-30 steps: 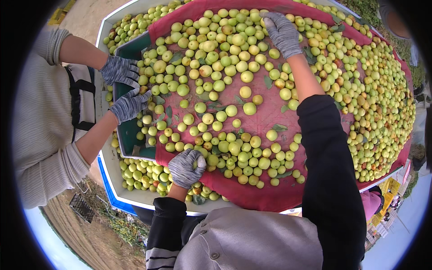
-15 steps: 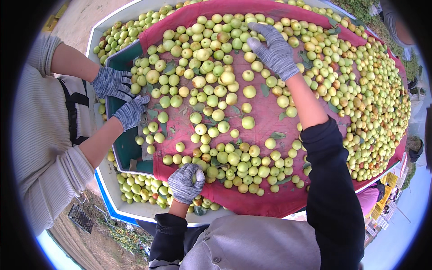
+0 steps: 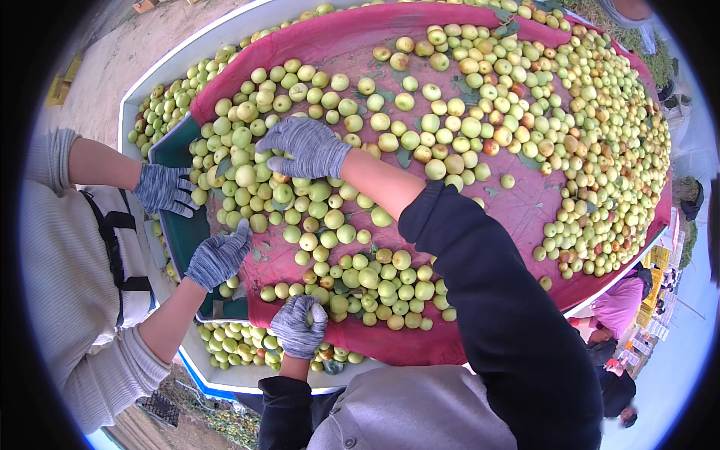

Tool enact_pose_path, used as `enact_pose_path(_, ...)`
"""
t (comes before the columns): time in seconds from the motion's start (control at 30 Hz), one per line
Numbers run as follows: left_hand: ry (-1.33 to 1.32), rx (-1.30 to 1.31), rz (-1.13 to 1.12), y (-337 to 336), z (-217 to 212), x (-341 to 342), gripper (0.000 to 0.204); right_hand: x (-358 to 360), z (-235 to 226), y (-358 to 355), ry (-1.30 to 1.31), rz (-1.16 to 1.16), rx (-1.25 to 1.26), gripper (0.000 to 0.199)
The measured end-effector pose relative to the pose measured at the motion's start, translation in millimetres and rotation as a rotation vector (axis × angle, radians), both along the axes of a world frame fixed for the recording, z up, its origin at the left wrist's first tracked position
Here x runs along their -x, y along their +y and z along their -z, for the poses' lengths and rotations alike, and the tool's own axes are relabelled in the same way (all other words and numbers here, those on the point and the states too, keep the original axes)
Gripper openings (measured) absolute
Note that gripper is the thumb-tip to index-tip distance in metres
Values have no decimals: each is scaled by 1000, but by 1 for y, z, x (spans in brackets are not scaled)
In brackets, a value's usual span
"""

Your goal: The person sorts green apples on a conveyor belt, picking them up and placing them into a bin. Another worker assists by moving apples along the belt. The process is continuous and repetitive.

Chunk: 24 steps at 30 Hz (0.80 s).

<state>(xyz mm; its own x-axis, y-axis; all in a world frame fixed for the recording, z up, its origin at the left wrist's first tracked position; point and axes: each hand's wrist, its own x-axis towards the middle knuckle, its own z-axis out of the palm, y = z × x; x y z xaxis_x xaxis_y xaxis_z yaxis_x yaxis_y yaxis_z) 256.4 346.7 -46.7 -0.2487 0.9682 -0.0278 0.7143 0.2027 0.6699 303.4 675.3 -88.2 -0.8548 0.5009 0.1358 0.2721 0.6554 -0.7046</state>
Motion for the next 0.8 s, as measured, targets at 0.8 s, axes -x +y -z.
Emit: enact_pose_path(0.8,21,37,77,-1,1,3,18,-174,2,124,-180,509,-298,61)
